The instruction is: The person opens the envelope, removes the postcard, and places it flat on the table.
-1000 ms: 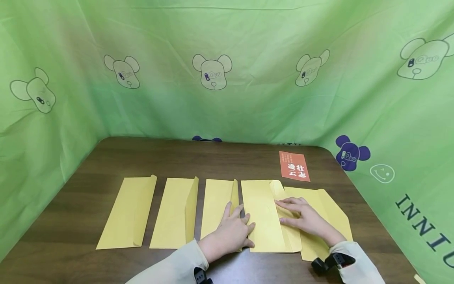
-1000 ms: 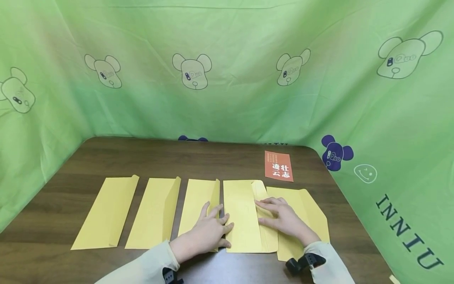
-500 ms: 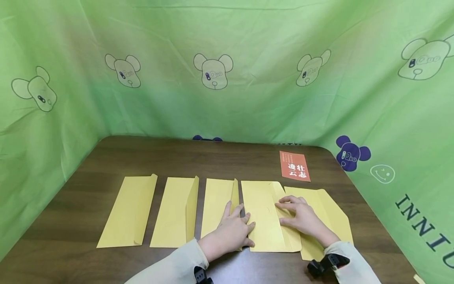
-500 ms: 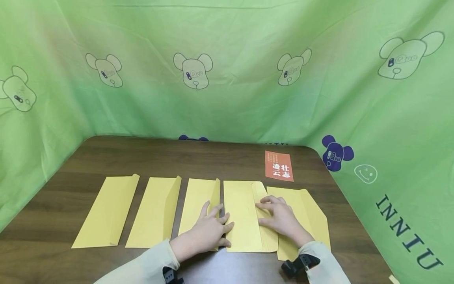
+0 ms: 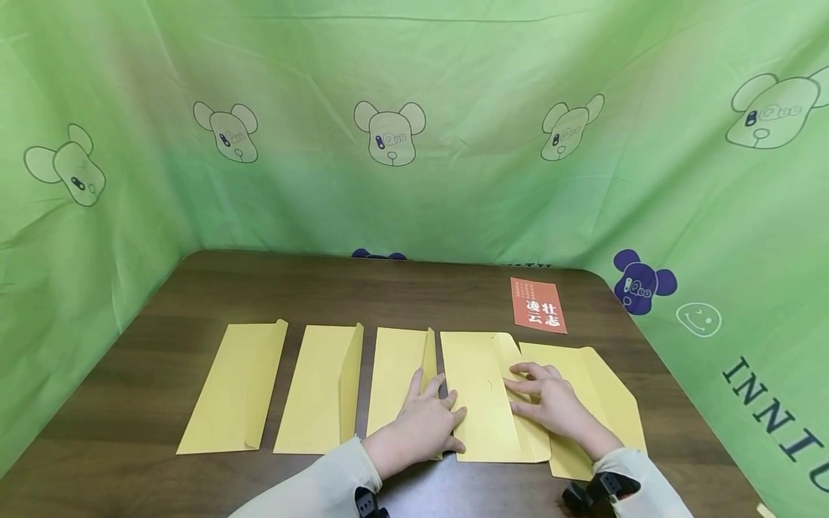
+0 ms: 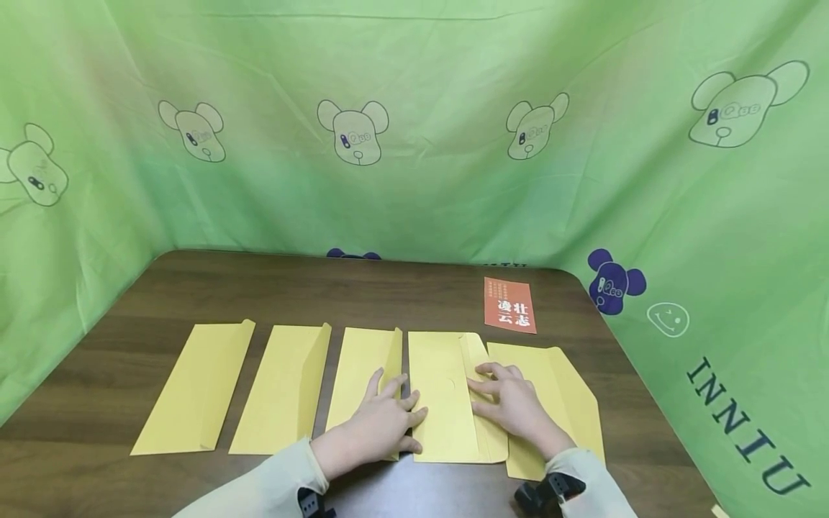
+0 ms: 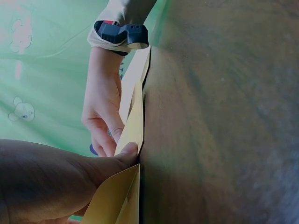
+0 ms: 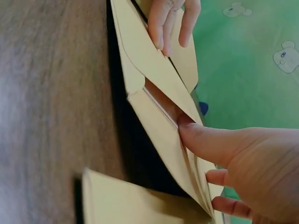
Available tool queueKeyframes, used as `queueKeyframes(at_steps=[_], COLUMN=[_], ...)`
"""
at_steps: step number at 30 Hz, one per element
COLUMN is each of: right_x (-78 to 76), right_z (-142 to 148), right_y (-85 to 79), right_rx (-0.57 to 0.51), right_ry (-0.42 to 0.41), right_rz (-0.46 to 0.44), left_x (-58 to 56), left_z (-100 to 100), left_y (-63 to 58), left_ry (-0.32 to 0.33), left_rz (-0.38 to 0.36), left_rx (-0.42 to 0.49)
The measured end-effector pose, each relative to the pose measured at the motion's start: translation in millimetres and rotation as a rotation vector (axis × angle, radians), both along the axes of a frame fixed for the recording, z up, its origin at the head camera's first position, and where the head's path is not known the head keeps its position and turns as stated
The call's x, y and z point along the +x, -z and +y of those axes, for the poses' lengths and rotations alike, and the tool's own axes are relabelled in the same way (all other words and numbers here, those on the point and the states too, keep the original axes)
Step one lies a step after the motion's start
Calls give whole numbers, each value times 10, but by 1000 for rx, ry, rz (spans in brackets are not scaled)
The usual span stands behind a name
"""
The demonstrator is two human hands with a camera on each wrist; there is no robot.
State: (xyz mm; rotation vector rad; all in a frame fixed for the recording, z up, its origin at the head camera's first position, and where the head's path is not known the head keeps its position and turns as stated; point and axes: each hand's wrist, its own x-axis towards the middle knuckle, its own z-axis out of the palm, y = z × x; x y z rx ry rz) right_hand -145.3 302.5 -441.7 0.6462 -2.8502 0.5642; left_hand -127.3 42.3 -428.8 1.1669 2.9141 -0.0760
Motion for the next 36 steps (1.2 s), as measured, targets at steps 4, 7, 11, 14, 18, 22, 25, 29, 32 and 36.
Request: queueKeyframes(at_steps=[4,7,11,14,18,22,25,29,32,36], right_x=[23,35,34,28,17,6,0,-3,-9,-36], right_z=[-6,-22,-35,-20,6,21,30,43,54,73], right_y=[-11,-34,-75,-99,-118,-141,-165,-187,-189,-182], right_rx=[96,196,291,311,305,293,282,270,260,243], right_ry=[-16,-33,-56,-91,-147,-178,-189,-194,-202,-227], right_rz=[49,82,91,95,105,87,58,26,20,31], left_x=[7,11,14,17,18,19,20,23,23,17], left_z=[-3,-4,-2,3,4,2,4,6,3,-4], left_y=[-3,-5,-3,3,11,14,16,16,12,2], left_ry=[-2,-5,-10,-13,-18,-23,-23,-22,-25,-21], left_rz=[11,20,18,17,20,18,15,10,7,16], left_rx=[-3,-3,-8,-18,-25,-23,-27,-30,-27,-28])
